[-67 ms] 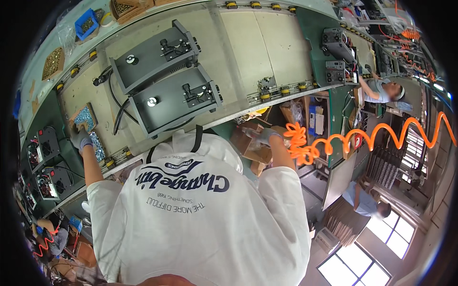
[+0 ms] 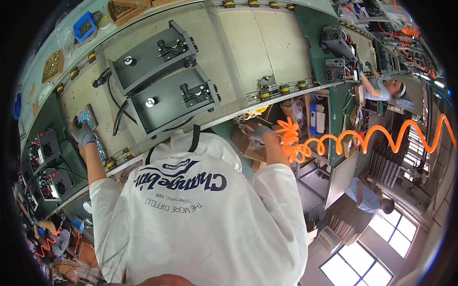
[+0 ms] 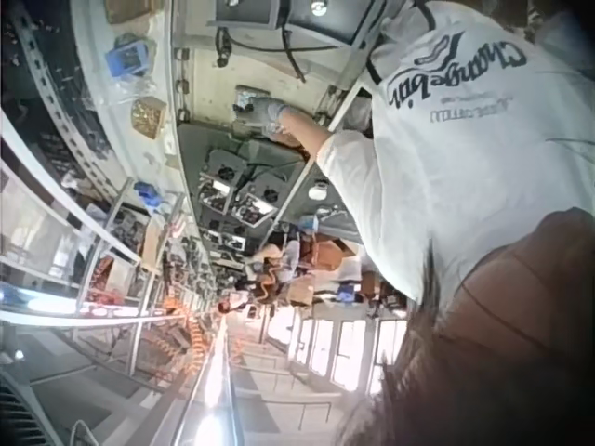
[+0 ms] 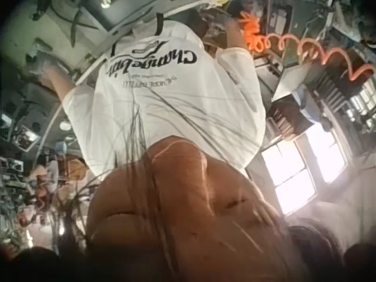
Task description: The person assembles electronic devices on a workbench. They use a screwdriver to tighten screws, connect wires, and place components into metal enclosures. The person handles multiple units, moving them between workstations and organizing parts.
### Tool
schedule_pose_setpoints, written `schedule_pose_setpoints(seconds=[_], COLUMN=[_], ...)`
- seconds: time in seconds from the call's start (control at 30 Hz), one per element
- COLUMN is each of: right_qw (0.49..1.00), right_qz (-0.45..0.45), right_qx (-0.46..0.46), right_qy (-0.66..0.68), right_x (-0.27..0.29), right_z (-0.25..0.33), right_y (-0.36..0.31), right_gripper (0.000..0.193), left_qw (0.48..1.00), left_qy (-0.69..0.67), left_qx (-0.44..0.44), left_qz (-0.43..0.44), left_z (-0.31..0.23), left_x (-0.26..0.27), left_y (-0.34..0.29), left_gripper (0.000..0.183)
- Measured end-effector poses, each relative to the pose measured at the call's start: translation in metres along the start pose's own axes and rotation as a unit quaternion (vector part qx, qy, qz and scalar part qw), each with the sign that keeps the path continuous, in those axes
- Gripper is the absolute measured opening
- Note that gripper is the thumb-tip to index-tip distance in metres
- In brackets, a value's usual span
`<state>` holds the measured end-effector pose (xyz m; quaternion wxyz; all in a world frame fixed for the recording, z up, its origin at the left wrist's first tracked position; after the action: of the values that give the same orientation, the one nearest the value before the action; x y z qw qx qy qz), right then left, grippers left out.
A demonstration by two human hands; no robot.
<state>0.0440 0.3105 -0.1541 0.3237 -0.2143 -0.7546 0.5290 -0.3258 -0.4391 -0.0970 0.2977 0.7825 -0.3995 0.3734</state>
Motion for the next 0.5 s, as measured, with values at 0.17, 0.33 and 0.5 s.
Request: schedule_pose_setpoints(seconds=[0.17, 0.33, 0.5], right_qw=[0.995, 0.994, 0.997], right_qz=[0.033, 0.022, -0.045], right_qx=[0.045, 0.067, 0.069], right_qy=[0.084, 0.085, 0.0], right_x=[-0.002, -0.007, 0.011], right_z=[0.038, 0.037, 0.048], right_y=[0.016, 0.06, 0.065], right_gripper=[0.04, 0.03, 0.031], left_qw=[0.965, 0.904, 0.861], left_qy=[-0.251, -0.374, -0.365], left_qx=[-0.005, -0.054, -0.067], left_qz=[0.071, 0.202, 0.349], left_z=[-0.108, -0.205, -0.267], left_x=[-0.002, -0.011, -0.075], left_y=[-0.025, -0.063, -0.11], left_gripper=[0.037, 0.03, 0.029])
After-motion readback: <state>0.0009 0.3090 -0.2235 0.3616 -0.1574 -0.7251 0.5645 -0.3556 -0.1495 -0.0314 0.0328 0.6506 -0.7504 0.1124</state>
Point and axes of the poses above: each hand's wrist, its own y-axis towards the middle knuckle, its own x-axis out of the back of the hand, z = x × y, the point moved 10 cm from there along y, towards the middle knuckle, and after that the axes turned 2 degrees about z, right-handed, at the moved point
